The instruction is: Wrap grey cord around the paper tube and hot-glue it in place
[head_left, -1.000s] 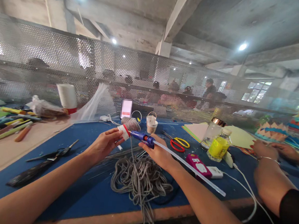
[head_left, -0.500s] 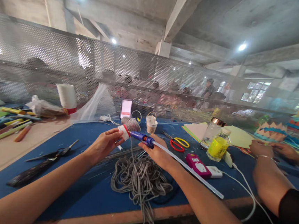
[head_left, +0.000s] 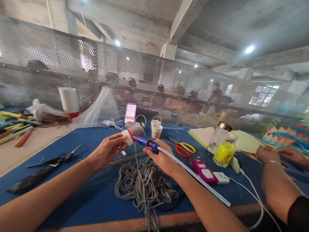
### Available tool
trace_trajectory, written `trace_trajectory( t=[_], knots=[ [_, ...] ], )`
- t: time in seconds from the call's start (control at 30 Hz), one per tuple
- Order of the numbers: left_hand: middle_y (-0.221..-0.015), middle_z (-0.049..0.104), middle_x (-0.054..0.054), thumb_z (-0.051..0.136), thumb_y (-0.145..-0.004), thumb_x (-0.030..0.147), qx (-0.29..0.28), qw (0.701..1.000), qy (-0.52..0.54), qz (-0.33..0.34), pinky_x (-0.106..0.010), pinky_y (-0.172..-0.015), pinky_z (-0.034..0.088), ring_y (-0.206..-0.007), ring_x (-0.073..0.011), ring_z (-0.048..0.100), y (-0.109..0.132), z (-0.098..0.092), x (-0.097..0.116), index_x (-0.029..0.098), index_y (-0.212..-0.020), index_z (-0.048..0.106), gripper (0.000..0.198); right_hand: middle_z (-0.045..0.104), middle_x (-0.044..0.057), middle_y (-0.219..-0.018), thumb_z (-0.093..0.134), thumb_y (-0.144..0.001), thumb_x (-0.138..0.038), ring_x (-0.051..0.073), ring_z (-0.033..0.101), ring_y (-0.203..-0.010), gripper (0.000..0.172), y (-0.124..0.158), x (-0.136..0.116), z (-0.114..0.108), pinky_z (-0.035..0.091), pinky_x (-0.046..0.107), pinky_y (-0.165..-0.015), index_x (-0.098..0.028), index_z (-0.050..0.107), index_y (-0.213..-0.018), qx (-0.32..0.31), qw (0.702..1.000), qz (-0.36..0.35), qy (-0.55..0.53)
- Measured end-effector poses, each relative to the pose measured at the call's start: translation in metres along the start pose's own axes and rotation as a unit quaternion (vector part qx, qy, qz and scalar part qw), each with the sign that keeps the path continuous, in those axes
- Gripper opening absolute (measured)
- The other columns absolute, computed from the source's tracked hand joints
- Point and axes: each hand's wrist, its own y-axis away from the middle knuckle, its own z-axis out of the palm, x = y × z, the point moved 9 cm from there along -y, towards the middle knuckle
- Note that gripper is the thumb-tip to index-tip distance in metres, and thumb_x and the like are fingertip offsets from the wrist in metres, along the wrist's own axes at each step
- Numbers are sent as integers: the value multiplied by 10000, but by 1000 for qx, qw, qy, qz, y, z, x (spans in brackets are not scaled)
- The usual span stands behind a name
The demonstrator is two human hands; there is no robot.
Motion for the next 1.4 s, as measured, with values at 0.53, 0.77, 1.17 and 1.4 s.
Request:
trace_trajectory(
  t=[0.53,0.77,1.17,1.4],
  knots=[
    [-973,739,-96,705,-765,74,5,1000,14,-3,-242,-766,573,-854,-167,697,1,1,2,122,-912,701,155,611,24,-826,546,-916,-493,148,575,-750,299,0,1,1,414,243,-674,-200,580,-864,-15,1000,16,5],
    [-953,734,-88,711,-767,92,5,1000,23,-1,-243,-765,574,-844,-167,689,-1,-1,2,132,-881,700,122,615,26,-835,567,-908,-479,155,583,-768,279,1,3,3,418,246,-682,-205,579,-859,-23,1000,21,4],
    [-919,727,-75,684,-785,91,23,999,34,-14,-226,-699,569,-776,-151,669,0,-1,3,149,-833,698,76,603,12,-824,570,-907,-477,145,574,-758,271,1,5,4,408,241,-669,-216,560,-833,-35,999,28,3],
    [-854,716,-64,695,-787,119,15,999,38,-14,-222,-706,567,-719,-134,655,-1,-2,2,150,-841,705,63,607,12,-825,571,-906,-473,147,570,-754,259,1,6,5,411,248,-668,-224,562,-836,-33,999,29,2]
  ],
)
